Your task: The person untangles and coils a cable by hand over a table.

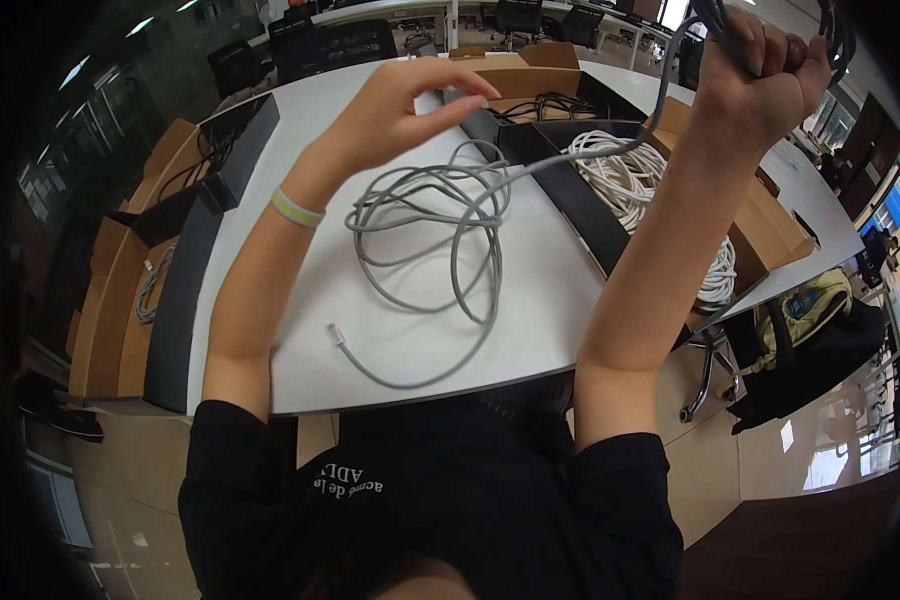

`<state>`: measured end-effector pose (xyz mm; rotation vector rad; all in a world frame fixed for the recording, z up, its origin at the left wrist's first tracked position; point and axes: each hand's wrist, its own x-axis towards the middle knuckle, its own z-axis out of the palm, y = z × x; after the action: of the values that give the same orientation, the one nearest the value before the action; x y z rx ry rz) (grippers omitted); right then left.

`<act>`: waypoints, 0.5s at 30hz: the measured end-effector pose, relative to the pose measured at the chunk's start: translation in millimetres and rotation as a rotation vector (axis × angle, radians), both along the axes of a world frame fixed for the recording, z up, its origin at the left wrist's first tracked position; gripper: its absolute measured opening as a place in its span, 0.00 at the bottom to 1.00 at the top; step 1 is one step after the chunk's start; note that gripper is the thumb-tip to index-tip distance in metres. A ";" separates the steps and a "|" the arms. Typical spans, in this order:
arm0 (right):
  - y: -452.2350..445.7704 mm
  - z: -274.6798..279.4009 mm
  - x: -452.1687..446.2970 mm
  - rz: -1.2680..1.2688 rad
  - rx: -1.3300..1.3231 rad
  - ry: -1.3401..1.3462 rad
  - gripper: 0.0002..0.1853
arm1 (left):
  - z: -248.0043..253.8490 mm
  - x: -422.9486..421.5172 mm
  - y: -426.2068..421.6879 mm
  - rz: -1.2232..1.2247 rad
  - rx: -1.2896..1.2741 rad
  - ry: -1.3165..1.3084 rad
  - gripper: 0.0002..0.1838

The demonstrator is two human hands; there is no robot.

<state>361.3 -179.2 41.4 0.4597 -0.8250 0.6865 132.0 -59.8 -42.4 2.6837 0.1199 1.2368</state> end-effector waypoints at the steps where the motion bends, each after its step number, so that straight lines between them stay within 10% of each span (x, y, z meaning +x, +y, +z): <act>1: 1.8 0.5 4.4 0.001 -0.001 0.000 0.17 | -0.8 4.0 -6.9 -0.055 0.082 -0.020 0.10; 4: 13.5 11.3 47.2 -0.045 -0.008 -0.108 0.18 | -4.7 15.9 -43.7 -0.215 0.070 0.053 0.10; 6: 18.3 37.9 88.9 -0.070 -0.409 0.360 0.17 | -16.1 26.3 -60.1 -0.291 -0.137 0.165 0.11; 15: 11.2 32.3 104.4 -0.179 -0.311 0.242 0.17 | -68.8 38.1 -45.4 -0.227 -0.146 0.837 0.14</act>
<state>465.7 -167.9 73.7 0.1795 -0.5118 0.5675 170.1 -105.2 -111.1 2.7865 0.0113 -0.0064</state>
